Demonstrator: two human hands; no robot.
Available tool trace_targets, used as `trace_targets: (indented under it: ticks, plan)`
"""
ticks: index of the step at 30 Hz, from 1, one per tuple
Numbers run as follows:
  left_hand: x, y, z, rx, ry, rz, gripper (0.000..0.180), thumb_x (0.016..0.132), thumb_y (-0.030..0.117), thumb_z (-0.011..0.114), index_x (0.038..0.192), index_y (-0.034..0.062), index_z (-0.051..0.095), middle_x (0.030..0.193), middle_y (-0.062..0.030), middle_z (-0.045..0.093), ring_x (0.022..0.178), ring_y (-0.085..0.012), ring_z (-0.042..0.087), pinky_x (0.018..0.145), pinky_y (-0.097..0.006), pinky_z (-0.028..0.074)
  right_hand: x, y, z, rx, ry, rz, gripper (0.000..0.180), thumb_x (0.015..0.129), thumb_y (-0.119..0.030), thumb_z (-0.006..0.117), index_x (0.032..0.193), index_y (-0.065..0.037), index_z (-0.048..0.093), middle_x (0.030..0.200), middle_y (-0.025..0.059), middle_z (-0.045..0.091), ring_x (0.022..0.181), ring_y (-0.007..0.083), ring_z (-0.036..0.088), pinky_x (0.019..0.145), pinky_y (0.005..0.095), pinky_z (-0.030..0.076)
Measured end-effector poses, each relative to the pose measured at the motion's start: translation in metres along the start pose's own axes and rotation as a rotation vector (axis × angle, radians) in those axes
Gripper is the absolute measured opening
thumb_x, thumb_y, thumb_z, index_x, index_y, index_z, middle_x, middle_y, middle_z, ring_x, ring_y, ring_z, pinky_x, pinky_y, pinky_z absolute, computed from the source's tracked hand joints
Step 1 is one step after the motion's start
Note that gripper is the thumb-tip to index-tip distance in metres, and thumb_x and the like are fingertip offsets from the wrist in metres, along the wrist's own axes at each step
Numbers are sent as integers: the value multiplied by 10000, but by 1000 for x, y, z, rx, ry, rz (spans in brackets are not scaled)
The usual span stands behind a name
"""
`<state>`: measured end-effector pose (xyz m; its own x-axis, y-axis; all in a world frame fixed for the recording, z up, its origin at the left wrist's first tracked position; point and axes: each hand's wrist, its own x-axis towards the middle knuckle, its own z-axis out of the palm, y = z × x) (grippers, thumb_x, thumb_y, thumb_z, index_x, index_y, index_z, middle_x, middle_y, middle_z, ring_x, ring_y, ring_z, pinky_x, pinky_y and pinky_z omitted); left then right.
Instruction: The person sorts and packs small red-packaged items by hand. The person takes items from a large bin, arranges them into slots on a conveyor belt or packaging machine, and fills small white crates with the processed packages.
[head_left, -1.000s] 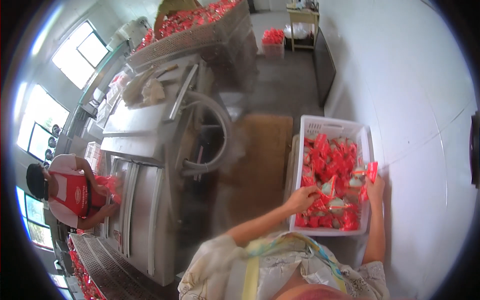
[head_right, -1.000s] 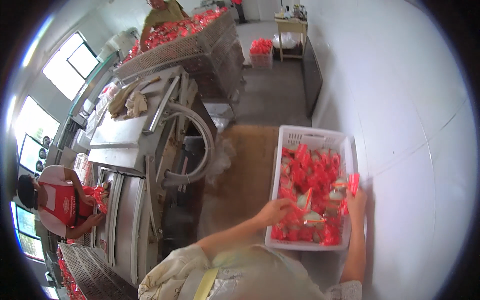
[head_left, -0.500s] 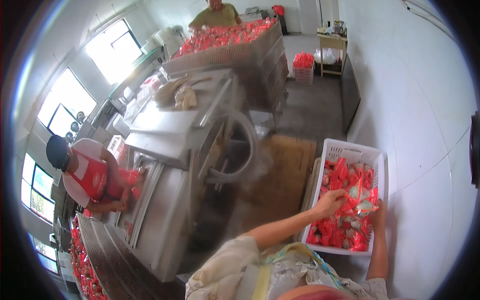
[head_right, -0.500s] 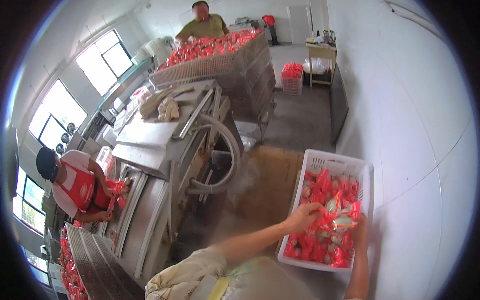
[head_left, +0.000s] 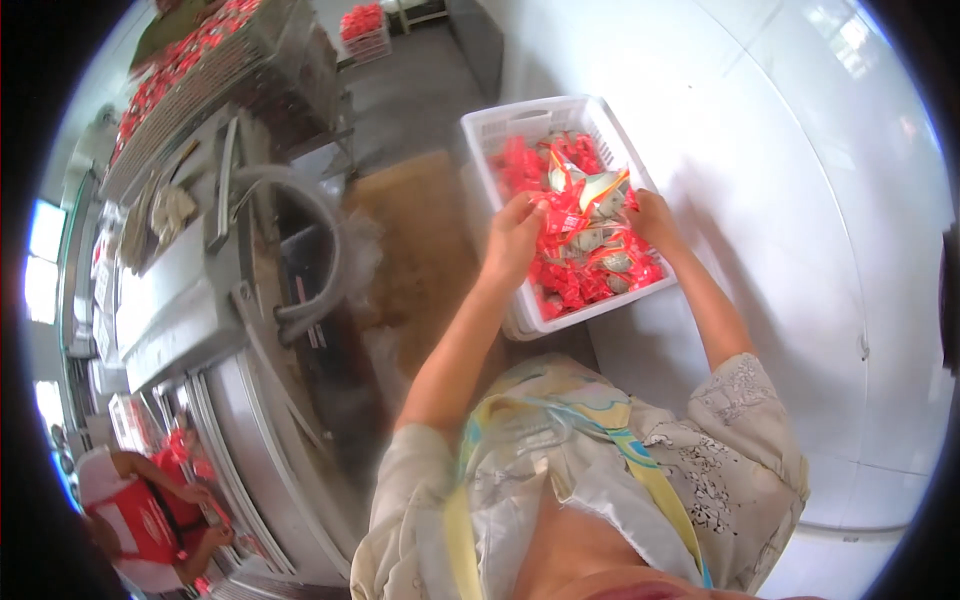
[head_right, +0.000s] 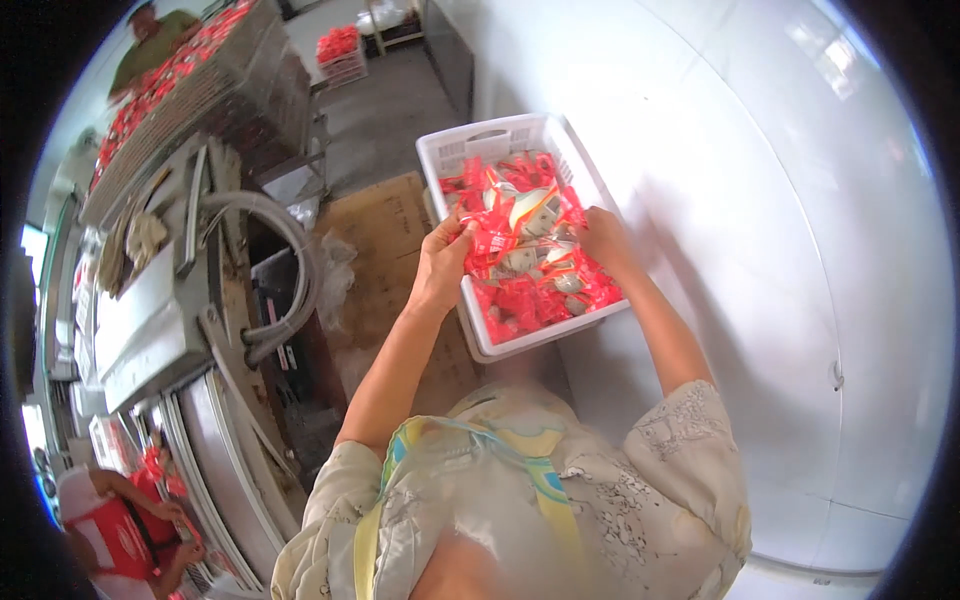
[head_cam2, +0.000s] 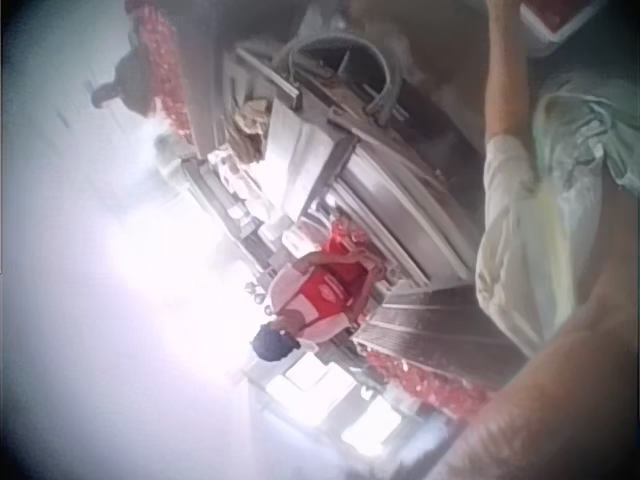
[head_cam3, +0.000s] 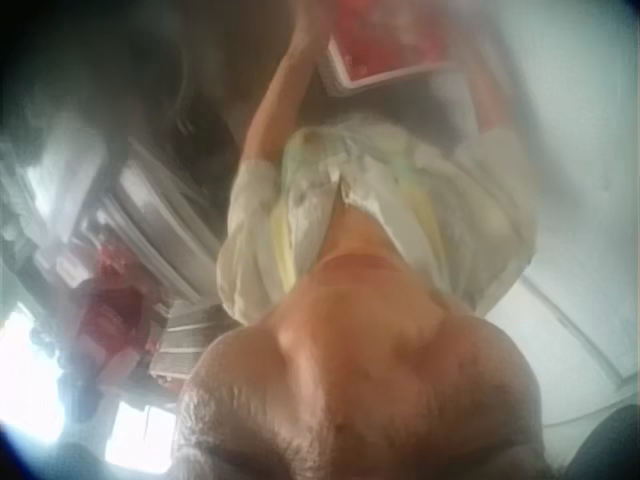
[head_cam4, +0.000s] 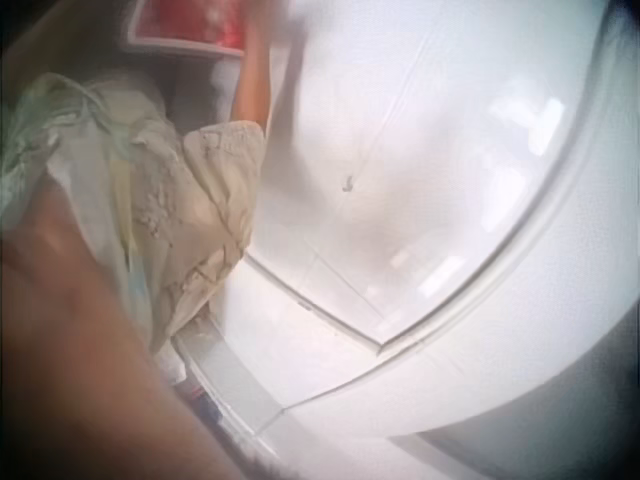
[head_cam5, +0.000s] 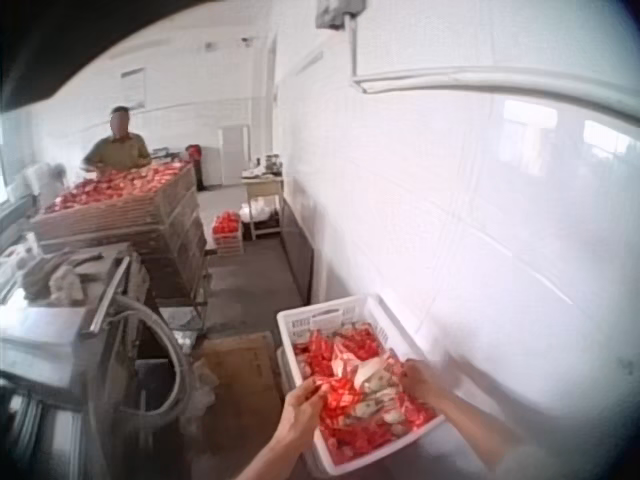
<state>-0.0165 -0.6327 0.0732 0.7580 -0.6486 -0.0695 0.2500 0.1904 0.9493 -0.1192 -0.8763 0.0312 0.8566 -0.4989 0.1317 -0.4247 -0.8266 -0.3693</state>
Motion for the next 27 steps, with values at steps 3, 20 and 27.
trace_targets:
  ticks: [3, 20, 27]
  plan:
    - [-37, 10, -39, -104, 61, 51, 138, 895, 122, 513, 953, 21, 587, 741, 19, 549, 662, -39, 452, 577, -203, 374, -10, -31, -4, -81, 16, -66, 257, 752, -199, 637, 782, 43, 555, 810, 249, 588, 797, 402, 574, 687, 439, 454]
    - [-300, 150, -323, 324, 1059, 287, 140, 879, 115, 523, 913, 15, 615, 694, 39, 546, 627, -45, 461, 546, -228, 386, -11, -504, 50, 581, -451, -977, 168, 786, -41, 594, 948, 3, 589, 786, 121, 631, 728, 191, 622, 672, 299, 464]
    - [-407, 142, -382, 885, 1510, 170, 176, 860, 188, 526, 944, 69, 625, 710, -97, 612, 633, -190, 571, 584, -317, 433, -64, -659, 157, 652, -753, -1175, 224, 779, -179, 642, 833, 31, 584, 729, 171, 577, 659, 265, 571, 628, 357, 440]
